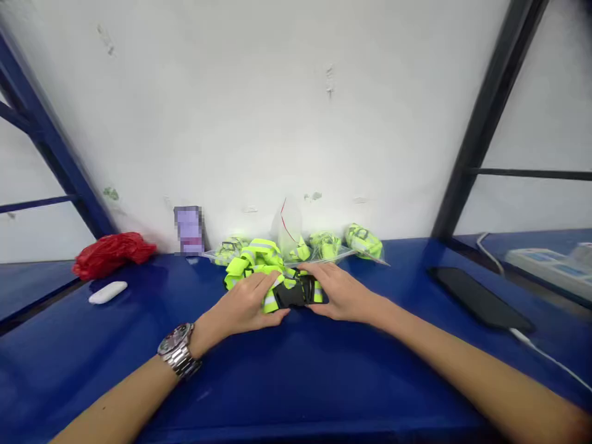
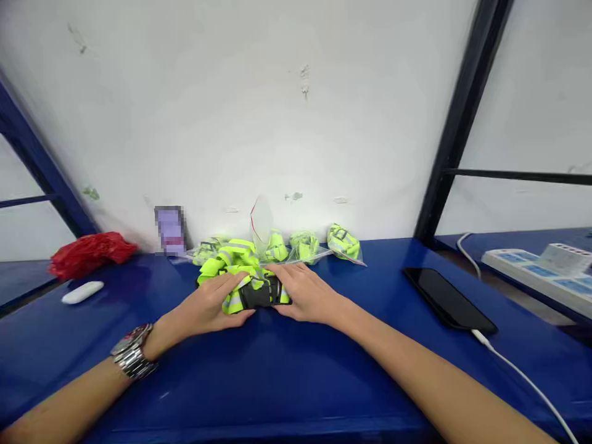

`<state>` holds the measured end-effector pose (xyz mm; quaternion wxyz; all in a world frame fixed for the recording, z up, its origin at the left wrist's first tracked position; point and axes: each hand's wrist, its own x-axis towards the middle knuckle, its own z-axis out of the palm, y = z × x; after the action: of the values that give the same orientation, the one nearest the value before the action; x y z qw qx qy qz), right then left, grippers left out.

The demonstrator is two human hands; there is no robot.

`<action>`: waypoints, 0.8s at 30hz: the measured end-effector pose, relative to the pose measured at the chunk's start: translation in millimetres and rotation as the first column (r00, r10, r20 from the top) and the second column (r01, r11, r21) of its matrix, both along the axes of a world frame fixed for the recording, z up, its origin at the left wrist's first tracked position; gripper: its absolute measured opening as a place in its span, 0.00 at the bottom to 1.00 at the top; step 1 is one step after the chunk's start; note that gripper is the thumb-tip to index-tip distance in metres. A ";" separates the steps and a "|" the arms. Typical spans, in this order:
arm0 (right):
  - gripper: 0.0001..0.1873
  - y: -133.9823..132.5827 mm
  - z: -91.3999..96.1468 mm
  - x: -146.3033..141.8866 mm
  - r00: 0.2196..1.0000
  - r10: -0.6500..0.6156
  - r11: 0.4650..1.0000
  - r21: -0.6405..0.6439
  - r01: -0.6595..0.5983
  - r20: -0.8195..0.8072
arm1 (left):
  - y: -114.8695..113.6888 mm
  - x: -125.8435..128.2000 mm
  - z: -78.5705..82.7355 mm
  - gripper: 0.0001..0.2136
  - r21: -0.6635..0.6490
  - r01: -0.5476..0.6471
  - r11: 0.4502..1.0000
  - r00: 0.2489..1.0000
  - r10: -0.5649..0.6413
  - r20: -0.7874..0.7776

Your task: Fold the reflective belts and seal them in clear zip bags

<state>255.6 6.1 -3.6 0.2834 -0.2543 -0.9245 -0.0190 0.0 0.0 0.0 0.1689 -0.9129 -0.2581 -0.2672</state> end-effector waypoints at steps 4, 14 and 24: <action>0.32 18.0 -6.3 12.2 0.988 -0.122 0.992 -0.048 0.118 -0.092 | 12.4 -8.8 -4.9 0.27 0.017 -0.019 1.000 0.998 0.018 0.057; 0.34 17.6 -6.9 8.2 0.962 -0.127 0.989 -0.110 0.102 -0.242 | 10.2 -8.5 -3.7 0.28 0.044 0.009 0.999 0.992 -0.014 0.129; 0.34 13.6 -8.5 6.3 0.983 -0.086 0.995 -0.057 0.077 -0.163 | 7.0 -7.5 -6.4 0.28 0.029 -0.035 0.999 0.999 0.034 0.030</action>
<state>261.8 19.7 -12.2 0.3515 -0.2997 -0.8868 0.0140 -7.5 7.0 -6.4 0.1831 -0.9017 -0.2724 -0.2815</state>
